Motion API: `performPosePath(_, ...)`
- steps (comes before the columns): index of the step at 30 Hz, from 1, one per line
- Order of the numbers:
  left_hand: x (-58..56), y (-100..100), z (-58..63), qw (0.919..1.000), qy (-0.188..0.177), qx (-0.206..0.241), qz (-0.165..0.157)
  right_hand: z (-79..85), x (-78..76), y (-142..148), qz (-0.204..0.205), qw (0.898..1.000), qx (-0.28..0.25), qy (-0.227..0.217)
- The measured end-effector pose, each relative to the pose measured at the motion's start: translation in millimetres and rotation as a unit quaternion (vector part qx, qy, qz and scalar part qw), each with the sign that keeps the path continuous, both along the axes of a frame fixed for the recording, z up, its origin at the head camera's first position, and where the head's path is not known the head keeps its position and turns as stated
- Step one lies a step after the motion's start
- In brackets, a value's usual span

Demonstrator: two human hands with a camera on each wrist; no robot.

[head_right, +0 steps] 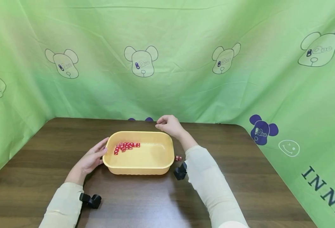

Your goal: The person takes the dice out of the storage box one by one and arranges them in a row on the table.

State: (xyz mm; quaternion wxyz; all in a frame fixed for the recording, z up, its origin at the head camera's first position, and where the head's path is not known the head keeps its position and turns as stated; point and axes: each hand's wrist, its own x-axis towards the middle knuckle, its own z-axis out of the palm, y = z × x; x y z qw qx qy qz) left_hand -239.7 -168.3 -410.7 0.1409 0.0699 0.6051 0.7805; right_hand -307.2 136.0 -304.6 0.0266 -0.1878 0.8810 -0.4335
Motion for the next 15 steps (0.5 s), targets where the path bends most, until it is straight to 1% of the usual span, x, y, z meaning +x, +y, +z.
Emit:
performPosePath(4, 0.7, 0, 0.7, 1.0, 0.0, 0.005, -0.001, -2.0, 0.3, -12, 0.006, 1.0, -0.005, -0.006)
performPosePath(6, 0.9, 0, 0.9, 1.0, 0.002, 0.006, -0.001, 3.5, 7.4, -20, 0.011, 1.0, -0.004, -0.007)
performPosePath(8, 0.9, 0, 1.0, 1.0, 0.002, 0.006, -0.001, 1.5, 6.4, -26, 0.019, 1.0, -0.006, -0.009)
performPosePath(11, 0.4, 0, 0.4, 1.0, 0.0, 0.005, 0.0, -2.6, 4.9, -36, 0.03, 0.999, -0.006, -0.01)
performPosePath(13, 0.0, 0, 0.0, 1.0, -0.003, 0.005, 0.004, -13.1, -3.6, -40, 0.039, 0.999, -0.012, -0.011)
performPosePath(15, -0.4, 0, -0.3, 1.0, 0.0, 0.004, 0.003, -16.5, -4.0, -48, 0.046, 0.999, -0.014, -0.012)
